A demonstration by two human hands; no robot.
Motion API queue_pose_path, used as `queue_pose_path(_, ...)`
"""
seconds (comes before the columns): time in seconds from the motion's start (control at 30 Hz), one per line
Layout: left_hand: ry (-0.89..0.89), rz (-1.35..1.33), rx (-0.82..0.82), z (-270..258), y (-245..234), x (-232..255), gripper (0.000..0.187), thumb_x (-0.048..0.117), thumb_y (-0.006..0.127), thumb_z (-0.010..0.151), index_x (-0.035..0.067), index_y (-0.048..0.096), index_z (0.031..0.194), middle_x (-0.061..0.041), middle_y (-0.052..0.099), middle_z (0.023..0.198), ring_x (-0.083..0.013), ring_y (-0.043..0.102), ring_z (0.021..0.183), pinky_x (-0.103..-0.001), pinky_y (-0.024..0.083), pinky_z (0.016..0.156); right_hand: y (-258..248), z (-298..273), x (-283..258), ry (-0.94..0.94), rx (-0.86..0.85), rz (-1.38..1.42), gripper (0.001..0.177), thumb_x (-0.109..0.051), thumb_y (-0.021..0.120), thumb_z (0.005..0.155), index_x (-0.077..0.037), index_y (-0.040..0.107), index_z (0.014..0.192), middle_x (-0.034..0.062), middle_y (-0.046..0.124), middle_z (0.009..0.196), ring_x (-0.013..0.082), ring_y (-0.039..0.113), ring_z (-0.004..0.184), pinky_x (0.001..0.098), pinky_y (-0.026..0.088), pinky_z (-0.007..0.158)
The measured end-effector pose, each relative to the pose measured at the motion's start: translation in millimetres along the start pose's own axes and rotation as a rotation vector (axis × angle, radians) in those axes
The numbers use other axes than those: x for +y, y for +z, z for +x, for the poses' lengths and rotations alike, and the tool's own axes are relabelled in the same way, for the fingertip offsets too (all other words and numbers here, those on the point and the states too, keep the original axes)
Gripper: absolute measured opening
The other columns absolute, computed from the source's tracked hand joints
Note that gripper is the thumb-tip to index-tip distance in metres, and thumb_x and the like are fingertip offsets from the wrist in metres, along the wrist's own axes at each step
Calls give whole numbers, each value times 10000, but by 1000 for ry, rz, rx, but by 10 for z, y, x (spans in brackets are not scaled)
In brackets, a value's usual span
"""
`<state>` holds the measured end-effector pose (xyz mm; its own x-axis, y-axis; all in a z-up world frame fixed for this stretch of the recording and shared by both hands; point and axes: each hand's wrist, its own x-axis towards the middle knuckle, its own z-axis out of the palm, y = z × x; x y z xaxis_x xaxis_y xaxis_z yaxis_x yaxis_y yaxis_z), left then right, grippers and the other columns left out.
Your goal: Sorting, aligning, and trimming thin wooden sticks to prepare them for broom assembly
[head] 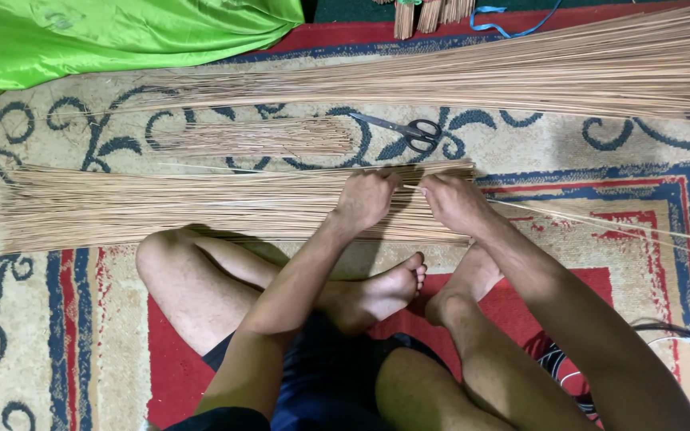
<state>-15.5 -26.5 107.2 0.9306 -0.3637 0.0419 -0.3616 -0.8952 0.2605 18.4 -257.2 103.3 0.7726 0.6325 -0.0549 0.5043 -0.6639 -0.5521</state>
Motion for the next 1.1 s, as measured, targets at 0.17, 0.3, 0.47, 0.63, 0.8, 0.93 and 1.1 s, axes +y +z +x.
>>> queue_pose_path(0.17, -34, -69, -24, -88, 155, -500, 183, 144, 543, 973, 170, 723, 989, -74, 760, 948, -307, 772, 858, -441, 609, 791, -120, -211, 513, 66, 0, -61, 142, -67, 578, 934, -32, 678, 1028, 222, 684, 846, 446, 715, 856, 496, 574, 722)
queue_pose_path(0.3, -33, -55, 16, -111, 372, -710, 156, 168, 595, 941, 204, 736, 996, -54, 760, 921, -321, 773, 818, -461, 620, 752, -175, -295, 710, 135, 5, -102, 124, -135, 567, 954, -54, 658, 976, 233, 657, 818, 460, 698, 856, 528, 554, 731)
queue_pose_path(0.47, -40, -32, 3, -119, 113, -249, 176, 145, 600, 922, 233, 743, 976, -18, 756, 878, -283, 776, 809, -441, 625, 761, 64, -42, 268, 22, -25, -38, 124, -98, 563, 954, -48, 677, 952, 209, 679, 822, 444, 712, 835, 489, 572, 708)
queue_pose_path(0.63, -6, -44, 48, 4, 270, -33, 183, 120, 592, 909, 226, 733, 961, -48, 764, 863, -288, 779, 794, -443, 627, 747, 13, 87, -214, -42, -2, -66, 93, -90, 550, 956, -94, 640, 979, 167, 686, 847, 401, 728, 840, 487, 574, 689)
queue_pose_path(0.8, -43, -133, -8, -115, 228, -297, 156, 186, 576, 970, 188, 722, 1024, -49, 743, 959, -306, 763, 887, -458, 601, 823, -5, -63, 160, 17, -13, -72, 145, -67, 564, 943, -58, 695, 1004, 211, 687, 827, 444, 715, 832, 496, 580, 689)
queue_pose_path(0.93, -78, -131, -39, -233, 268, -623, 148, 177, 579, 967, 180, 707, 1042, -60, 731, 981, -315, 758, 911, -479, 596, 823, -297, -312, 293, 152, -66, -3, 223, -36, 535, 963, -24, 746, 1033, 206, 709, 805, 416, 720, 768, 460, 609, 747)
queue_pose_path(1.1, -48, -97, -6, -244, 469, -661, 159, 164, 573, 947, 192, 714, 1015, -53, 729, 934, -304, 759, 868, -468, 577, 819, -187, -342, 512, 214, -180, -15, 146, -123, 577, 876, -53, 701, 908, 290, 706, 817, 508, 693, 861, 594, 529, 763)
